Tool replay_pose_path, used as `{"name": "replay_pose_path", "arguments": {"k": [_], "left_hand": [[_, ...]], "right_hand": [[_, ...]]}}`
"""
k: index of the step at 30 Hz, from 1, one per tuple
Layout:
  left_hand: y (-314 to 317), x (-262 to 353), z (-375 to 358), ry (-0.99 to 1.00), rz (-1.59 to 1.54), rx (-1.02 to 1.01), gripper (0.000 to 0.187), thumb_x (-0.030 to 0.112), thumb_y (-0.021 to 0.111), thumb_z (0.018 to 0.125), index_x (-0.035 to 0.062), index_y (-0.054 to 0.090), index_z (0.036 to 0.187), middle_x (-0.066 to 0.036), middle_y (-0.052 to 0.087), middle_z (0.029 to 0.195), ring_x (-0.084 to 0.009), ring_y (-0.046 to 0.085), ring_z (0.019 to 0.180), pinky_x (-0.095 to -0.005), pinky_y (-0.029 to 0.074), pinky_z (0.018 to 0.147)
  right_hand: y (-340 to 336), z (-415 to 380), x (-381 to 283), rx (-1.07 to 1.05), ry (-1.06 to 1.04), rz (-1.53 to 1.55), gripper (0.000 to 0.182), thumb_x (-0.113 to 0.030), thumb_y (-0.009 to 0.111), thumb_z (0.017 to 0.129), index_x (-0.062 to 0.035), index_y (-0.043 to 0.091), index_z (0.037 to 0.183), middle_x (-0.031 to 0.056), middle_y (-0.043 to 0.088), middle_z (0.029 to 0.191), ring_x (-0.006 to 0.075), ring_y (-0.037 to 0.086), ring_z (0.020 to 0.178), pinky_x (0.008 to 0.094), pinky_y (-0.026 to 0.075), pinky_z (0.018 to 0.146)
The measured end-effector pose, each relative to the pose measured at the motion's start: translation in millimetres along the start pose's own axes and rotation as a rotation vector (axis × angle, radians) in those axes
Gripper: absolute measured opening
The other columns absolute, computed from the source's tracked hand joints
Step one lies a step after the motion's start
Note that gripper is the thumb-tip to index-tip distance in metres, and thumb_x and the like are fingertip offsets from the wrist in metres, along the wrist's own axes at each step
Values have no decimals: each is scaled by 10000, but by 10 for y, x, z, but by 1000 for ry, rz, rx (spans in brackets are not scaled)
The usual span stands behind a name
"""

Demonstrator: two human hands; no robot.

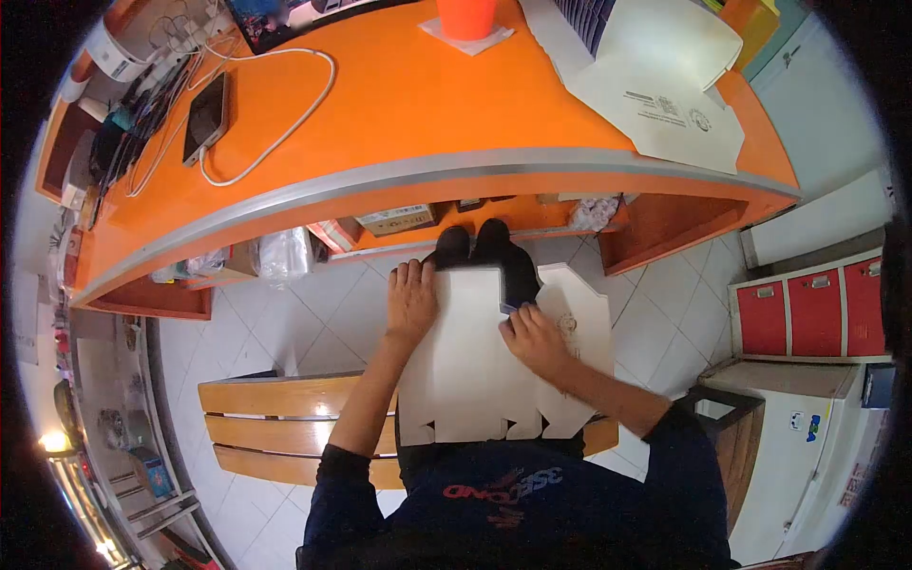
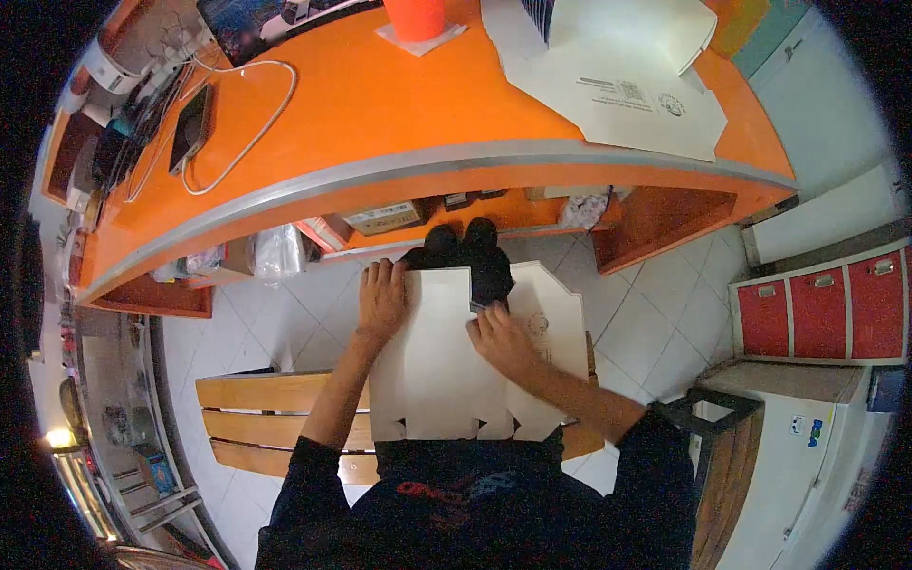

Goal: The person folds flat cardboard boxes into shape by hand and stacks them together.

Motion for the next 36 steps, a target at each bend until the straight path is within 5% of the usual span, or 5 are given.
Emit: {"name": "replay_pose_path", "arguments": {"k": [10,13,18,28,36], "left_hand": [[-6,-109,59,79,-108,-128,305,136,520,822,10,531,1100,-174,544,1054,-324,506,1033,-436,403,891],[-15,-157,89,97,-232,-222,387,182,540,806,-9,513,1142,-201,536,1109,-347,486,1110,-446,373,954],[162,-324,201,166,-401,-570,543,304,604,740,-11,525,1175,-190,521,1229,-367,440,1198,-503,269,1060],[-118,182,-416,275,7,63,435,203,649,746,95,582,1162,-94,487,1283,-288,365,1285,-672,26,1075],[-547,-33,-373,242,-98,-29,691,131,700,691,107,456,1337,-174,371,1412,-337,295,1353,-504,176,1138]], "right_hand": [[-371,281,307,-256,170,305,456,-238,681,736,67,579,1059,205,604,1007,336,564,1032,454,394,956],[-221,677,548,94,126,325,551,-318,760,672,26,580,1063,164,593,1045,348,531,1057,472,380,960],[196,1192,531,-391,-40,538,551,-285,808,617,-49,581,1060,141,602,1092,356,554,1037,460,442,887],[-91,608,-266,212,25,71,75,-163,581,752,-105,566,799,65,574,823,236,592,854,396,439,760],[-226,354,-329,252,77,167,205,-120,589,775,-32,573,959,153,535,932,297,528,935,419,446,783]]}}
Point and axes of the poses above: each hand's wrist, its own z-axis towards the middle knuckle, its own y-axis out of the palm, x = y × z, the point moved 5 cm from there along z, towards the middle knuckle
